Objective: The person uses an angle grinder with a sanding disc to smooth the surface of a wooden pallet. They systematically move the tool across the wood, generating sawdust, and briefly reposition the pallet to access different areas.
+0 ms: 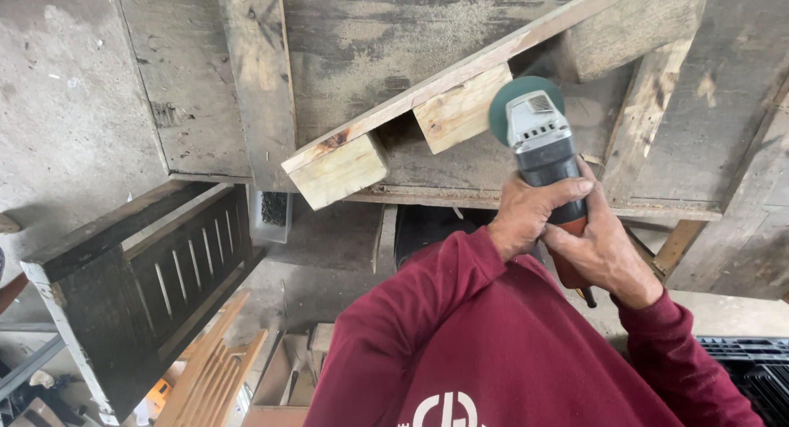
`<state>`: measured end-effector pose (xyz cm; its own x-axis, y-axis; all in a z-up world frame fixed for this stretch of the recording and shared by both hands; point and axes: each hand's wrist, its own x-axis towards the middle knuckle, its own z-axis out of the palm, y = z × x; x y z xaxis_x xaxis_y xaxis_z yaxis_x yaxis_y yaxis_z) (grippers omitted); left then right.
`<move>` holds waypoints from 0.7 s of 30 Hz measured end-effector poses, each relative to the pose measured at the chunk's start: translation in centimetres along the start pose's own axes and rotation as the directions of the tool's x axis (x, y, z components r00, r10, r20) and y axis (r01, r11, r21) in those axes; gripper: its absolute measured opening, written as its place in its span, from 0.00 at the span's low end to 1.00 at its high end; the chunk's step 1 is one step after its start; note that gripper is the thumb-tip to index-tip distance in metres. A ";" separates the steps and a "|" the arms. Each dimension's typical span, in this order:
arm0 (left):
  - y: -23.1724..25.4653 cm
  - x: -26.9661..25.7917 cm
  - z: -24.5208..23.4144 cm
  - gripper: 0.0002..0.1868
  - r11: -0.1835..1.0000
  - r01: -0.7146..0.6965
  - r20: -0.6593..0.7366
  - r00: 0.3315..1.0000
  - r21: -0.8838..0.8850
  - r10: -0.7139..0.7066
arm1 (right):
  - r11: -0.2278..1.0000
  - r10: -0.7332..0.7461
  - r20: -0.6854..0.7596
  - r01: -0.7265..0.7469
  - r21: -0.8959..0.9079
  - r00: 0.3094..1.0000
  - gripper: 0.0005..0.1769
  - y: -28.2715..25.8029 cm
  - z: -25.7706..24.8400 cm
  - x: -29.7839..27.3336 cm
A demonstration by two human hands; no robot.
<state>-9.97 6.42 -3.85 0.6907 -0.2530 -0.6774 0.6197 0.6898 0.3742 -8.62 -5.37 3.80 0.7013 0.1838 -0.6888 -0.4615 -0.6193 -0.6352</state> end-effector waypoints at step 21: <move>1.9 -1.6 1.4 0.14 1.000 -0.003 -0.104 0.995 -0.010 0.002 | 0.982 0.093 0.095 -0.107 0.154 0.991 0.59 0.0 0.1 0.0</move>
<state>-9.35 7.16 -1.15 0.6492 -0.1796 -0.7391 0.6140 0.6972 0.3700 -8.68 -5.32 3.77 0.6007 0.1969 -0.7749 -0.6118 -0.5107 -0.6040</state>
